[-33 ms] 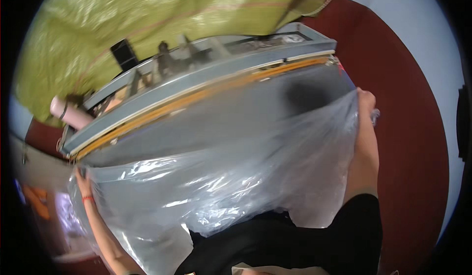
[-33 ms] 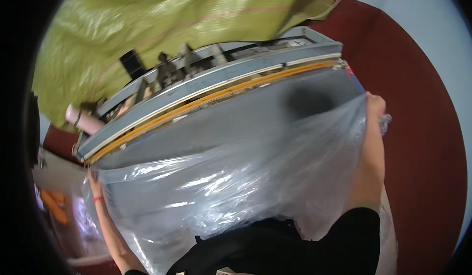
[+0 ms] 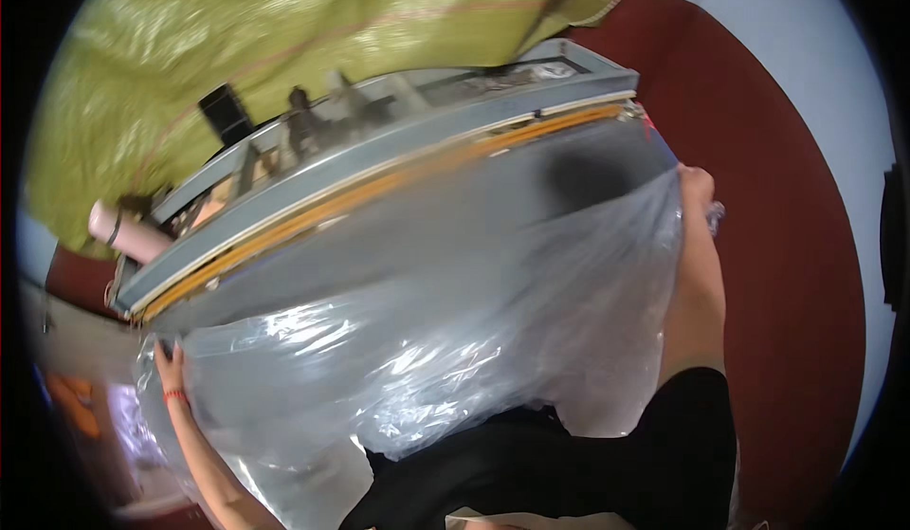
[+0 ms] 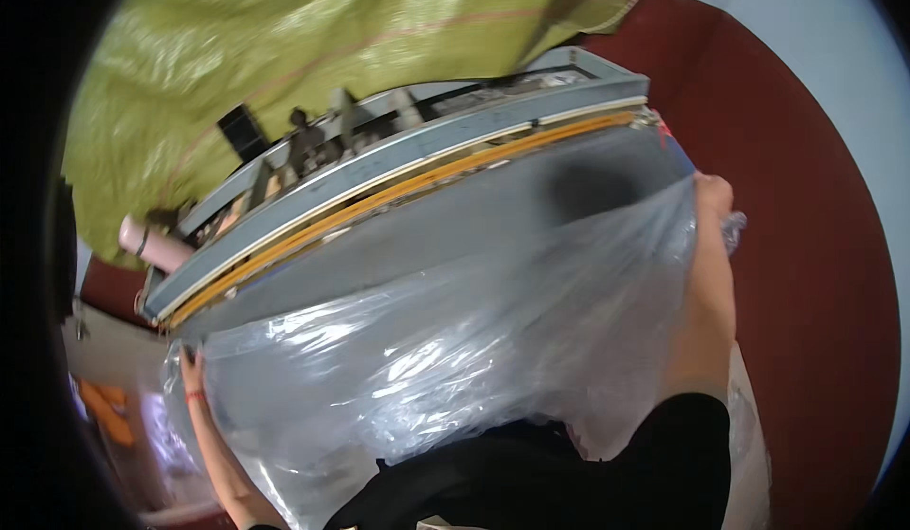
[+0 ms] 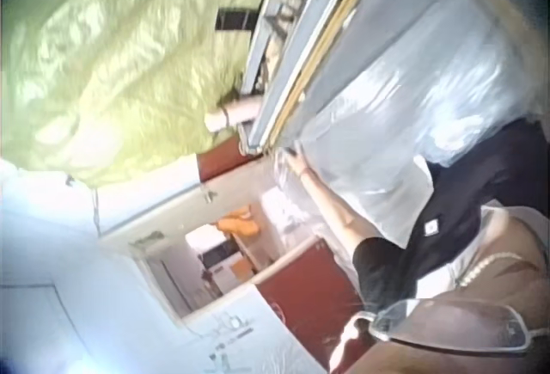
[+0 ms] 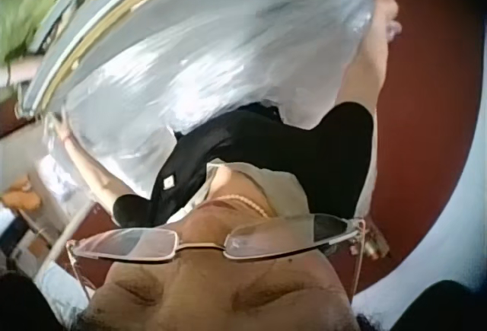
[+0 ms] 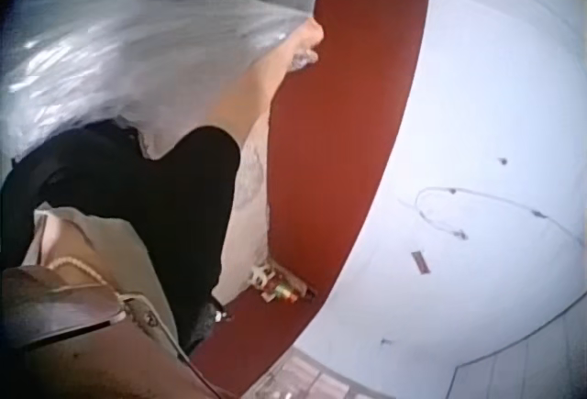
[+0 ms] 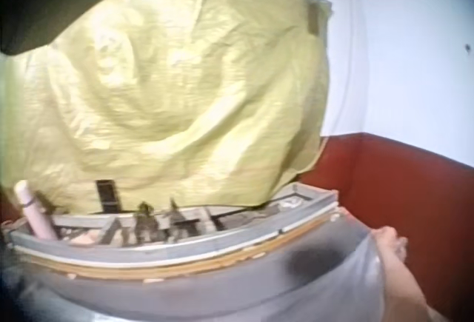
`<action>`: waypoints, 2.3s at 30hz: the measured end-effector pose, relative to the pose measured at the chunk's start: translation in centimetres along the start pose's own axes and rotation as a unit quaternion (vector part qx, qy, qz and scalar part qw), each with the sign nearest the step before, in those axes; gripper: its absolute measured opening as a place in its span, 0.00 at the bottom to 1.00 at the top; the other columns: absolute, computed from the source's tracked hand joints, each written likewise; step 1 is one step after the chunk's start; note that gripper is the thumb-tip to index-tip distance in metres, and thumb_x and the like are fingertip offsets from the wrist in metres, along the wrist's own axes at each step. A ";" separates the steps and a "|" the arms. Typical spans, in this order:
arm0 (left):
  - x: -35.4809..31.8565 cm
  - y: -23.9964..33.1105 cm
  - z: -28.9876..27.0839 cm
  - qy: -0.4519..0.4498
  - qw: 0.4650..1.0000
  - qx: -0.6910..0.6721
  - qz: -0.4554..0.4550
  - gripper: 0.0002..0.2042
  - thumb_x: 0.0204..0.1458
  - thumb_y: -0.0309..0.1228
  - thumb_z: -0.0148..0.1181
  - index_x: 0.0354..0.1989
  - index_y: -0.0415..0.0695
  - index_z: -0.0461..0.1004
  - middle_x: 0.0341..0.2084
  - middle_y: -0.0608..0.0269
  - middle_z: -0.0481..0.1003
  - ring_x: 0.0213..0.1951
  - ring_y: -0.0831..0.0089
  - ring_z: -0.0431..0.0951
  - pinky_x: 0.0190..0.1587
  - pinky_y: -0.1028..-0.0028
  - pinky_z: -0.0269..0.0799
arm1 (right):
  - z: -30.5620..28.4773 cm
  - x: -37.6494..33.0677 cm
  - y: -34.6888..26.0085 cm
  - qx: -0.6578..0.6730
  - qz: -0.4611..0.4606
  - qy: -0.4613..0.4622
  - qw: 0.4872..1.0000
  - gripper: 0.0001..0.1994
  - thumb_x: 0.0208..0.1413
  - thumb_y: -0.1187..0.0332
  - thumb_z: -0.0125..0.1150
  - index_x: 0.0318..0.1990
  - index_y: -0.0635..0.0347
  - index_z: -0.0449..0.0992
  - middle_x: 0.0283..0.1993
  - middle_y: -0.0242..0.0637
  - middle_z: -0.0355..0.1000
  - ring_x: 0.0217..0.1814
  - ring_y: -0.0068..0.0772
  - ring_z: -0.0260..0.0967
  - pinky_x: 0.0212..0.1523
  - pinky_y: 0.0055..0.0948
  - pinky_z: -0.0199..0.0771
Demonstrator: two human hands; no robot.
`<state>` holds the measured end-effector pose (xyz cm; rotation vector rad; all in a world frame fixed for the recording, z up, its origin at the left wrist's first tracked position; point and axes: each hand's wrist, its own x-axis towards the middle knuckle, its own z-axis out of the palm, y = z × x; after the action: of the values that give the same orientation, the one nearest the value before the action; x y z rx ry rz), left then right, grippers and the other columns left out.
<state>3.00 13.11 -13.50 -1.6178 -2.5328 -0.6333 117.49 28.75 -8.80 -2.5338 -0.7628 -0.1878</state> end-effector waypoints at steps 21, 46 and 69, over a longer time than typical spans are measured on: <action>-26.2 60.9 -2.6 -0.623 0.566 -0.396 0.367 0.32 0.46 0.32 0.59 0.60 0.41 0.51 0.57 0.52 0.57 0.59 0.61 0.55 0.59 0.67 0.52 | -1.6 -1.0 -1.0 -0.080 0.008 0.047 0.996 0.13 0.52 0.59 0.50 0.38 0.58 0.70 0.37 0.43 0.73 0.40 0.44 0.71 0.39 0.39 0.71; -25.2 37.2 -8.1 -0.145 0.416 -0.879 -0.184 0.33 0.47 0.47 0.56 0.57 0.41 0.54 0.52 0.54 0.62 0.52 0.62 0.63 0.52 0.61 0.60 | -0.6 -0.5 -0.7 -0.081 -0.040 0.021 0.996 0.16 0.52 0.54 0.49 0.42 0.51 0.70 0.44 0.42 0.71 0.47 0.49 0.67 0.43 0.45 0.67; -21.5 29.6 -6.5 0.048 0.997 0.065 -0.012 0.08 0.41 0.23 0.53 0.32 0.42 0.67 0.35 0.54 0.71 0.37 0.56 0.71 0.34 0.61 0.68 | -0.7 -0.9 -1.0 -0.112 -0.052 0.006 0.992 0.16 0.55 0.54 0.43 0.42 0.52 0.70 0.43 0.42 0.71 0.44 0.47 0.68 0.39 0.44 0.68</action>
<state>37.60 3.00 -4.52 -1.4809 -2.4722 -0.5231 116.19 28.68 -7.99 -2.7011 -0.9154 -0.3411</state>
